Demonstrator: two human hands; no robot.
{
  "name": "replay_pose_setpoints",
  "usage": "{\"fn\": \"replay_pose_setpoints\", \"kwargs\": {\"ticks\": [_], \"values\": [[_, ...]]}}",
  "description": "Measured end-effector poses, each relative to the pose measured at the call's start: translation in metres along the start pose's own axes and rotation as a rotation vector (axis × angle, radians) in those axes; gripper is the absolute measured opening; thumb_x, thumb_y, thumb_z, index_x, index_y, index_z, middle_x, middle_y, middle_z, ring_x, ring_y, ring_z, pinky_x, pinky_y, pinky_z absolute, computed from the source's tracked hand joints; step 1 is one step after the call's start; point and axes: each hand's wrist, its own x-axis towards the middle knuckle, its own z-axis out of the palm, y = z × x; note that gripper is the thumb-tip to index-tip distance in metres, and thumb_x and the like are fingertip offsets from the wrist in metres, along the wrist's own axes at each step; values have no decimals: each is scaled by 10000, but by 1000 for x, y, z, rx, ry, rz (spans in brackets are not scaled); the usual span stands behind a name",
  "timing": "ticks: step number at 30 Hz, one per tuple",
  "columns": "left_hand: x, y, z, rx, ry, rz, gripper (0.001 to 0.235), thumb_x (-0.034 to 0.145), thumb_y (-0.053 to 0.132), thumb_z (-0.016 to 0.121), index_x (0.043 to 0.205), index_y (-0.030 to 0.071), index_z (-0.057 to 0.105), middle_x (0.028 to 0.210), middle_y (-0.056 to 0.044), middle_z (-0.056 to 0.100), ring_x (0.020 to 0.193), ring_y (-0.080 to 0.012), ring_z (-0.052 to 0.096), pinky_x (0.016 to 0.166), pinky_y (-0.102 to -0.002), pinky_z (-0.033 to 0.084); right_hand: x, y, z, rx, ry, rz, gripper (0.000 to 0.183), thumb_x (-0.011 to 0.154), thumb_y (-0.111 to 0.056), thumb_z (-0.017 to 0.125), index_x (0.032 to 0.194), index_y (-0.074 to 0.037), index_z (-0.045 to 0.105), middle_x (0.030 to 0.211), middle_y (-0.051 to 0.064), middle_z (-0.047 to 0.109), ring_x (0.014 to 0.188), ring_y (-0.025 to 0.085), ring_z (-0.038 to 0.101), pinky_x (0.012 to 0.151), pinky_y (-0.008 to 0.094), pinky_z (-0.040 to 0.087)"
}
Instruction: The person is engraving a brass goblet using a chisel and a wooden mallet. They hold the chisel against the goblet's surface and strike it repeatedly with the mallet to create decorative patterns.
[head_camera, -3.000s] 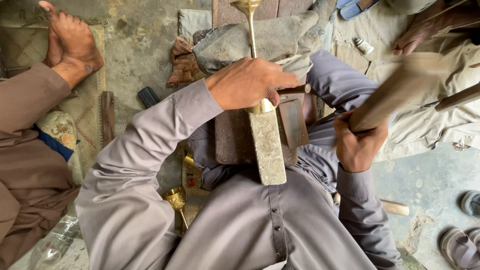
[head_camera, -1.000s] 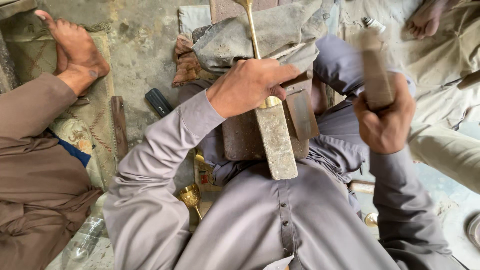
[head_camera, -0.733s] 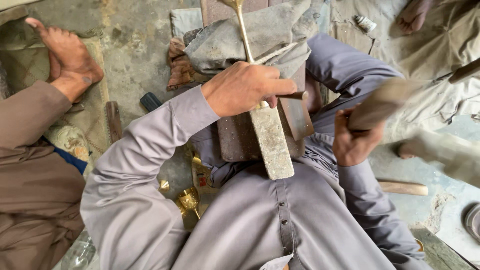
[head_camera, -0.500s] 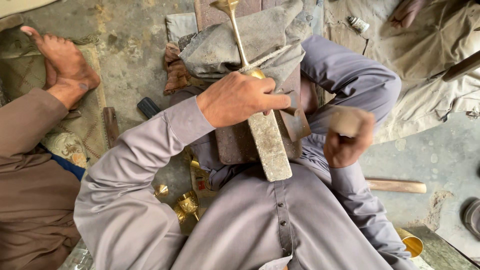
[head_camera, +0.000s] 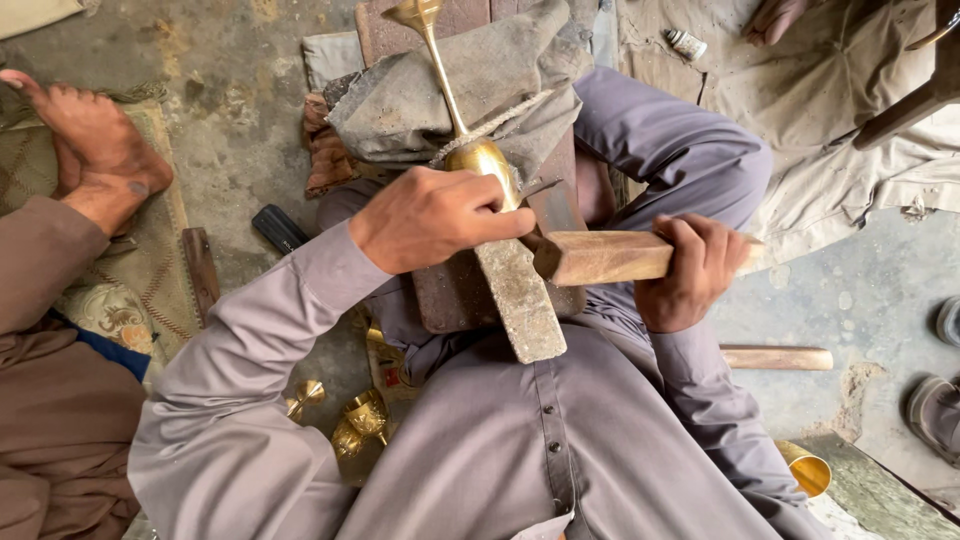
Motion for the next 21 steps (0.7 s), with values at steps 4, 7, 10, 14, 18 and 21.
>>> {"fn": "replay_pose_setpoints", "kwargs": {"ticks": [4, 7, 10, 14, 18, 21], "values": [[-14, -9, 14, -213, 211, -132, 79, 1093, 126, 633, 1156, 166, 610, 981, -18, 657, 791, -126, 702, 626, -237, 616, 18, -8, -26, -136, -216, 45, 379, 902, -98, 789, 1233, -44, 612, 1037, 173, 653, 943, 343, 667, 821, 419, 533], [-21, -10, 25, -259, 375, -320, 142, 1082, 219, 649, 1128, 105, 578, 1024, -42, 684, 843, -150, 725, 687, -260, 635, 35, -13, -33, -18, -352, 247, 450, 957, -165, 817, 1308, -15, 579, 1027, 196, 686, 900, 339, 709, 770, 399, 544], [-22, -7, 30, -354, 475, -455, 235, 1076, 272, 662, 1152, 72, 565, 1053, -71, 694, 917, -198, 765, 750, -289, 644, 50, -14, -31, -5, -489, 464, 532, 953, -205, 831, 1361, -29, 538, 902, 192, 702, 797, 312, 716, 732, 404, 539], [-18, -6, 32, -466, 465, -529, 262, 1094, 287, 697, 1174, 92, 542, 1003, -48, 735, 926, -204, 802, 821, -326, 697, 61, -4, -39, 200, -626, 463, 617, 909, -136, 822, 1377, -6, 441, 997, 146, 710, 896, 236, 710, 809, 368, 578], [-8, -9, 35, -457, 369, -499, 413, 1043, 302, 710, 1310, 50, 519, 952, -64, 741, 845, -195, 775, 724, -331, 651, 63, -4, -47, 559, -511, 474, 539, 979, 3, 698, 1428, 2, 399, 1127, 103, 624, 1038, 191, 665, 934, 360, 586], [-2, -8, 37, -399, 311, -471, 444, 1018, 329, 725, 1327, 73, 535, 922, -53, 723, 785, -190, 748, 671, -344, 616, 74, -5, -51, 515, -522, 371, 582, 981, 52, 656, 1479, -7, 361, 1160, 100, 608, 1082, 197, 660, 948, 338, 588]]}}
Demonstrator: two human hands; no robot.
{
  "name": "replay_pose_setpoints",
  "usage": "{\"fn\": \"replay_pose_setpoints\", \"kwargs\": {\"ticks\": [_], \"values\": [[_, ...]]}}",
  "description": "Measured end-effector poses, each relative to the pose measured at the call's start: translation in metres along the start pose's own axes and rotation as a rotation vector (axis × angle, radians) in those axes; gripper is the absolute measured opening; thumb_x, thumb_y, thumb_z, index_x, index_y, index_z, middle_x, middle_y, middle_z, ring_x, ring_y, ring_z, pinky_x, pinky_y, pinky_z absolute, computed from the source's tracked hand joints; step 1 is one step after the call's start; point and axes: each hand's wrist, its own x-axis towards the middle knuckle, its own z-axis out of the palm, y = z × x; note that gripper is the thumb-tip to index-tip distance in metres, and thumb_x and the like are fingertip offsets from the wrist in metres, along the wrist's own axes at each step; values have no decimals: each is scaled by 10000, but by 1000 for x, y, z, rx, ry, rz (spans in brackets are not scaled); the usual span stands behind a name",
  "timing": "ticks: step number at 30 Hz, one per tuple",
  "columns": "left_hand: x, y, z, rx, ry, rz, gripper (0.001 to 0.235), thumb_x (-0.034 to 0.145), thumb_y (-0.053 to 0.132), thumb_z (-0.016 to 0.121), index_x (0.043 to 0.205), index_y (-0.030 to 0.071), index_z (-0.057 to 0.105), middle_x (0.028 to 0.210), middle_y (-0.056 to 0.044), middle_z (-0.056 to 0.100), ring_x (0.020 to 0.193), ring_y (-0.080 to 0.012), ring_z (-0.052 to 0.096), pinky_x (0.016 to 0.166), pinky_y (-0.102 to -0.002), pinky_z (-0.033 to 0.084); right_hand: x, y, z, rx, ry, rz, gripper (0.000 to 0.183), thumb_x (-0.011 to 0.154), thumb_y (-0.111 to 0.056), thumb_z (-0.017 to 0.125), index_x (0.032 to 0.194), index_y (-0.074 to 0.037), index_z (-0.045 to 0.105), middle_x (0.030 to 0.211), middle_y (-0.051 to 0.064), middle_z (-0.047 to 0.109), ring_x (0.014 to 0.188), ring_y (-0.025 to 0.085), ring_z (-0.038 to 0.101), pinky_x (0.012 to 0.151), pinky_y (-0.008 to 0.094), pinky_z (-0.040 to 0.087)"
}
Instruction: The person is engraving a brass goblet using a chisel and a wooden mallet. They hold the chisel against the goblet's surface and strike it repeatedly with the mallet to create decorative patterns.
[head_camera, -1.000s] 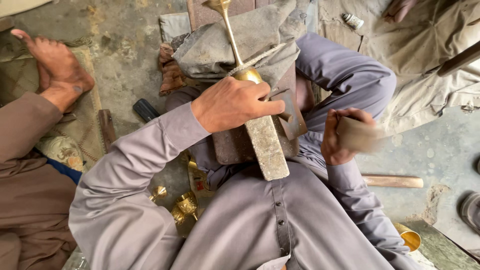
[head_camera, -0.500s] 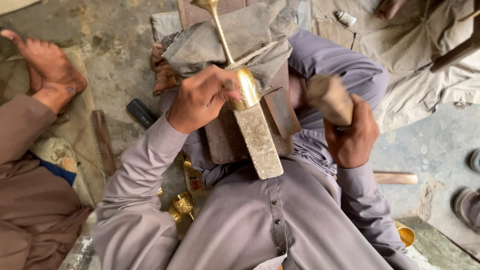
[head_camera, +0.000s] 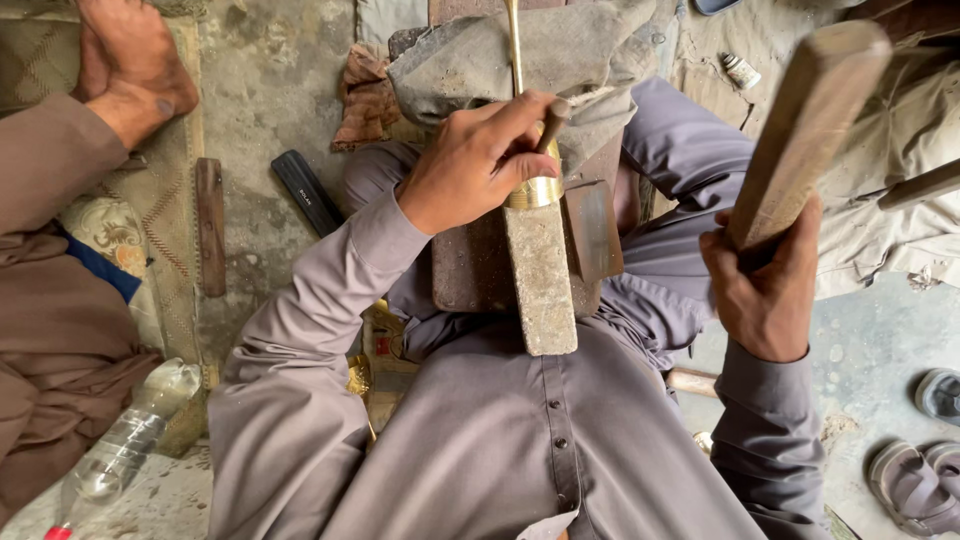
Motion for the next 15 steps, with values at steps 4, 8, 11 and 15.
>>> {"fn": "replay_pose_setpoints", "kwargs": {"ticks": [4, 8, 11, 15], "values": [[5, 2, 2, 84, -16, 33, 521, 1001, 389, 706, 1387, 83, 538, 895, -72, 670, 711, -208, 694, 631, -375, 584, 8, -17, -7, -133, -13, -74, 717, 930, 115, 639, 1559, -20, 323, 1166, 136, 591, 1047, 220, 627, 930, 353, 569], [8, 2, 0, 104, -17, 30, 544, 1021, 416, 691, 1424, 90, 528, 923, -86, 671, 753, -238, 701, 680, -399, 579, 11, -36, -6, -83, 17, -72, 679, 1015, 112, 669, 1570, -29, 305, 1164, 111, 596, 1091, 193, 627, 957, 332, 553], [9, 4, 1, 111, -13, 55, 562, 1012, 396, 687, 1438, 72, 517, 945, -102, 675, 764, -242, 719, 677, -376, 595, 18, -46, -9, -361, 24, -136, 686, 964, 87, 653, 1537, 2, 285, 1099, 128, 640, 1039, 209, 654, 922, 361, 543], [8, 6, 1, 114, -42, 43, 474, 1018, 385, 714, 1362, 106, 545, 1004, -104, 702, 825, -266, 743, 700, -379, 602, 27, -48, -12, -974, 21, -335, 601, 903, 101, 678, 1434, -96, 475, 940, 137, 624, 802, 276, 623, 737, 401, 514]]}}
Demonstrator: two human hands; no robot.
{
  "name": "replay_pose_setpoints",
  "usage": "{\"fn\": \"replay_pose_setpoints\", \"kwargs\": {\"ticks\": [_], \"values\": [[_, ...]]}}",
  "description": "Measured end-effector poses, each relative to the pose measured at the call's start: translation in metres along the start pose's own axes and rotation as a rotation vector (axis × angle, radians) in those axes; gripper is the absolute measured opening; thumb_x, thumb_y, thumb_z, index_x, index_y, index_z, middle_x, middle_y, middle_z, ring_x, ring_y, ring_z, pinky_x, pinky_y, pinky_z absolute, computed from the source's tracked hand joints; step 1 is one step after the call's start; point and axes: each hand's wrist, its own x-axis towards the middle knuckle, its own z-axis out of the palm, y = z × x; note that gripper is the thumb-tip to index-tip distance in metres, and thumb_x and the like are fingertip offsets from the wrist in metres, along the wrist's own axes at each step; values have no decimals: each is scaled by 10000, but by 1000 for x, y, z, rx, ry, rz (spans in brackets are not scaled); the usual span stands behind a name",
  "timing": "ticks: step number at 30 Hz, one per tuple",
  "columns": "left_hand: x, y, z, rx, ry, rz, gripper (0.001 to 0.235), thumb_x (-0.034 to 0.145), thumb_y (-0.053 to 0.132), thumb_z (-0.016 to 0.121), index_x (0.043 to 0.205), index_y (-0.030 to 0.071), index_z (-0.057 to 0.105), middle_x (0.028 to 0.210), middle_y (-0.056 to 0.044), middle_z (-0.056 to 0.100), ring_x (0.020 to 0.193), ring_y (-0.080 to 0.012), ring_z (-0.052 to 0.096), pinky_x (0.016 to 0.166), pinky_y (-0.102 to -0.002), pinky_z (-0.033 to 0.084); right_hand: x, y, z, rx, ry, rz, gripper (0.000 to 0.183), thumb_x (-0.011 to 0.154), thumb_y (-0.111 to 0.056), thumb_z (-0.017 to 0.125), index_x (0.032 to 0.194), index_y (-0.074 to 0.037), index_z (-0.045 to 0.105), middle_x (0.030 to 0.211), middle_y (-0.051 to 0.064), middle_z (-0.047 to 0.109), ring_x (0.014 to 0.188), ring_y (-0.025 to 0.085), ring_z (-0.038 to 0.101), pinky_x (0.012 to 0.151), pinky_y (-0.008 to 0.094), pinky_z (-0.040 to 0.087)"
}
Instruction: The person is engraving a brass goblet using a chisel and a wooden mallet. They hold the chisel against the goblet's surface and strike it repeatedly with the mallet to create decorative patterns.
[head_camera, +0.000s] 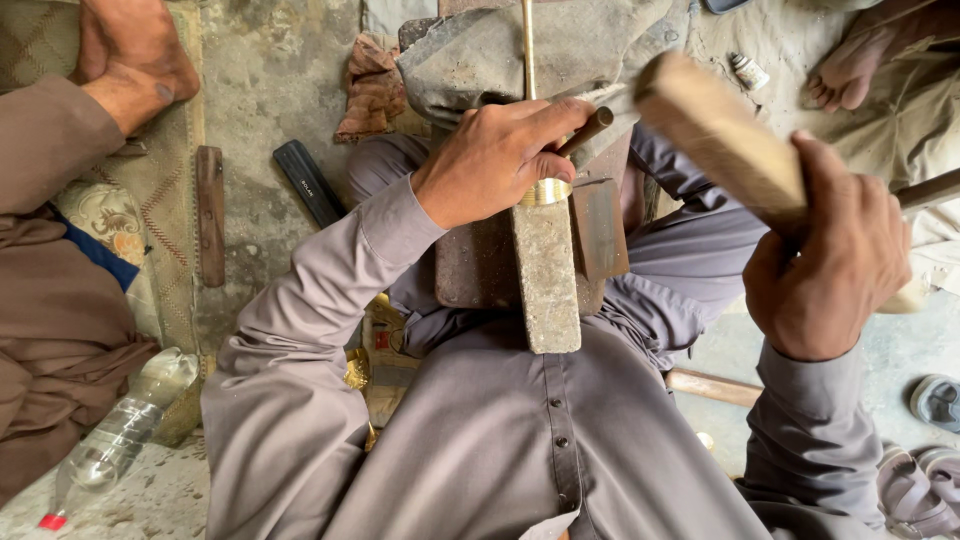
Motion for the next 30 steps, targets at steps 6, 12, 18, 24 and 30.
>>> {"fn": "replay_pose_setpoints", "kwargs": {"ticks": [6, 12, 18, 24, 30], "values": [[4, 2, 0, -19, 25, 13, 517, 965, 328, 769, 1379, 102, 558, 1065, -131, 721, 878, -305, 756, 727, -389, 619, -4, -5, 0, 127, 120, -40, 629, 880, 166, 586, 1470, 2, 444, 1017, 205, 600, 825, 327, 594, 755, 440, 497], [-4, -2, 8, -12, 65, 45, 474, 961, 296, 757, 1348, 87, 581, 1124, -134, 735, 863, -261, 765, 697, -345, 629, 4, -13, -5, 406, 61, 142, 489, 908, 53, 560, 1381, -37, 471, 989, 117, 636, 880, 230, 643, 821, 374, 507], [-24, -11, 21, -107, 295, -121, 269, 1065, 236, 682, 1225, 66, 549, 974, -64, 733, 781, -160, 743, 624, -275, 645, 2, 3, -15, 30, 84, -87, 490, 854, 127, 629, 1326, -1, 588, 1011, 173, 644, 909, 304, 642, 816, 409, 520], [-52, 8, 41, -631, 638, -353, 332, 1069, 241, 670, 1148, 26, 430, 988, -92, 693, 863, -140, 748, 723, -278, 675, 15, 8, -16, 160, 100, -136, 563, 905, 159, 574, 1446, 9, 522, 1210, 212, 631, 1049, 321, 661, 889, 379, 542], [-50, 22, 61, -702, 788, -411, 286, 1069, 149, 664, 1150, 9, 429, 971, -93, 670, 834, -121, 718, 738, -259, 640, 51, -20, -30, 83, 135, -240, 657, 831, 192, 483, 1459, 0, 467, 1324, 195, 581, 1166, 335, 640, 995, 405, 545]]}}
